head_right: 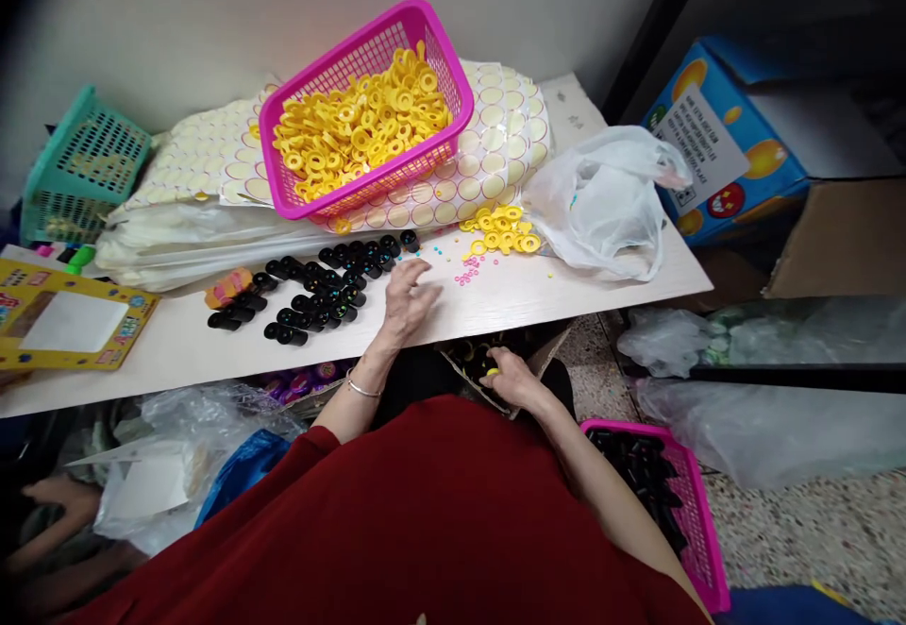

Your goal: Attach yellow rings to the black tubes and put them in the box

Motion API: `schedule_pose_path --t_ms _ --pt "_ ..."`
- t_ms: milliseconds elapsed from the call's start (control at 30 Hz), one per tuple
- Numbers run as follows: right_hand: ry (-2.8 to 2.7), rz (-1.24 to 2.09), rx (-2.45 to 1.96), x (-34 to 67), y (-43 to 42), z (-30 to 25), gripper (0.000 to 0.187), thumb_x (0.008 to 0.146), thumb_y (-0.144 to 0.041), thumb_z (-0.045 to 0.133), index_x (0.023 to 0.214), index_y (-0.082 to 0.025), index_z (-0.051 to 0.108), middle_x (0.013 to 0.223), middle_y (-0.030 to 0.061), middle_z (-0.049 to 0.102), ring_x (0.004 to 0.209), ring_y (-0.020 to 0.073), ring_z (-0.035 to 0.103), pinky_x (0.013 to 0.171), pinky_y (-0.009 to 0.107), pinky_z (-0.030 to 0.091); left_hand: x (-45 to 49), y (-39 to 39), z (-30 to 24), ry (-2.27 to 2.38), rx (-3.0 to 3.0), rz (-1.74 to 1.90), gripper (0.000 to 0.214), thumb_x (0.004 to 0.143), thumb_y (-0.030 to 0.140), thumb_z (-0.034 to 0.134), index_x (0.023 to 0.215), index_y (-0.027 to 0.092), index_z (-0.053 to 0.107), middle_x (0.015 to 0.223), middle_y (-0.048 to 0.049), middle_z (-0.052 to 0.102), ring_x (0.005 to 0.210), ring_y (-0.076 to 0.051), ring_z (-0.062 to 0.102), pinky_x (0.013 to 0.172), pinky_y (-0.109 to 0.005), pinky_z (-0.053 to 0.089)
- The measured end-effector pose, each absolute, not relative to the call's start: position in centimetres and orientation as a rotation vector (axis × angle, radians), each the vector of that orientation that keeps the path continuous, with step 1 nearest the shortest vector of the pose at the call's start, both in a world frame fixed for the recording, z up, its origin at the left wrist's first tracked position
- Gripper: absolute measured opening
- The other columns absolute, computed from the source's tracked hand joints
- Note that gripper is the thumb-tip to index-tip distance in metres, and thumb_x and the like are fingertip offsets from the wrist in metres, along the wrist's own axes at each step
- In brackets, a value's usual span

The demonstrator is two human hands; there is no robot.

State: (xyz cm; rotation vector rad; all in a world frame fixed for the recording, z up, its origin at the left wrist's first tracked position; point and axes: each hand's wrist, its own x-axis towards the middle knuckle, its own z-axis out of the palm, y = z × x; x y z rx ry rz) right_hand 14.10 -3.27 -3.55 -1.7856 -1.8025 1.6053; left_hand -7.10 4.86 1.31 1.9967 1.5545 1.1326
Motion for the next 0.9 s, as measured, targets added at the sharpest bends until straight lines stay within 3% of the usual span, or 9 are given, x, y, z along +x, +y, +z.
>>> schedule_pose_path --t_ms 67,167,267,400,500,600,667,767,900 --pt "-2.268 1.412 -1.942 13.0 -2.4 -4.3 0.050 0.070 -0.007 0.058 0.120 -0.009 0.058 0.121 0.0187 0.059 0.107 0.0241 0.060 0.088 0.030 0.045 -7.8 6.8 2.2 1.946 2.019 1.002 0.019 0.080 0.023 0.058 0.096 0.015 0.063 0.108 -0.0146 0.061 0.105 -0.029 0.050 0.092 -0.044 0.042" --pt "-2.582 1.339 -2.011 11.0 -1.2 -5.0 0.044 0.070 -0.002 0.053 0.112 -0.009 0.065 0.114 0.0204 0.064 0.106 0.0259 0.063 0.084 0.030 0.047 -7.6 9.3 3.2 2.287 2.013 0.689 0.018 0.081 0.022 0.054 0.094 0.014 0.062 0.108 -0.0183 0.060 0.108 -0.034 0.047 0.088 -0.047 0.041" --pt "-2.633 1.355 -2.000 10.0 -0.5 -5.4 0.029 0.072 -0.003 0.054 0.095 -0.009 0.071 0.101 0.0210 0.070 0.100 0.0284 0.066 0.077 0.031 0.048 -7.0 11.1 3.3 2.371 2.015 0.527 0.020 0.082 0.023 0.052 0.096 0.013 0.062 0.109 -0.0202 0.060 0.109 -0.036 0.045 0.085 -0.047 0.040" --pt "-2.665 1.359 -1.885 11.3 -0.7 -4.7 0.026 0.076 -0.008 0.055 0.099 -0.008 0.068 0.104 0.0213 0.069 0.100 0.0273 0.065 0.076 0.029 0.046 -7.1 12.1 2.9 2.349 2.027 0.520 0.021 0.082 0.016 0.045 0.092 0.013 0.064 0.105 -0.0193 0.062 0.109 -0.035 0.046 0.085 -0.047 0.038" --pt "-2.635 1.420 -1.731 13.3 -0.9 -2.3 0.025 0.076 -0.013 0.058 0.099 -0.012 0.066 0.099 0.0140 0.070 0.094 0.0215 0.065 0.074 0.026 0.045 -7.3 11.6 3.2 2.301 1.995 0.659 0.019 0.080 0.015 0.047 0.089 0.015 0.064 0.101 -0.0163 0.063 0.108 -0.033 0.047 0.087 -0.046 0.038" --pt "-2.310 1.619 -1.421 14.9 0.3 0.6 0.015 0.081 -0.024 0.053 0.088 -0.016 0.064 0.069 0.0023 0.065 0.066 0.0150 0.061 0.061 0.024 0.044 -7.0 9.9 3.3 2.156 1.985 0.862 0.019 0.072 0.016 0.056 0.090 0.018 0.064 0.097 -0.0111 0.065 0.103 -0.029 0.050 0.088 -0.042 0.040" --pt "-2.063 1.369 -1.370 15.1 2.2 2.0 0.017 0.083 -0.028 0.049 0.085 -0.018 0.063 0.064 -0.0001 0.060 0.061 0.0144 0.056 0.061 0.026 0.044 -6.3 8.4 3.0 2.007 1.955 0.949 0.025 0.066 0.014 0.060 0.090 0.019 0.064 0.094 -0.0072 0.066 0.096 -0.026 0.052 0.087 -0.038 0.043" --pt "-1.920 0.643 -1.547 14.6 6.1 2.4 0.020 0.080 -0.020 0.045 0.088 -0.019 0.063 0.083 0.0059 0.062 0.079 0.0197 0.056 0.073 0.032 0.043 -5.0 6.3 2.1 1.806 1.835 0.936 0.028 0.060 0.011 0.063 0.087 0.019 0.065 0.085 -0.0033 0.066 0.085 -0.021 0.054 0.079 -0.033 0.046" --pt "-2.062 0.379 -1.805 13.4 9.7 1.1 0.024 0.083 -0.021 0.044 0.092 -0.017 0.065 0.097 0.0110 0.060 0.083 0.0220 0.055 0.065 0.031 0.039 -3.5 4.8 0.9 1.635 1.727 0.929 0.026 0.058 0.008 0.061 0.081 0.020 0.065 0.082 -0.0014 0.065 0.080 -0.017 0.056 0.074 -0.031 0.048"
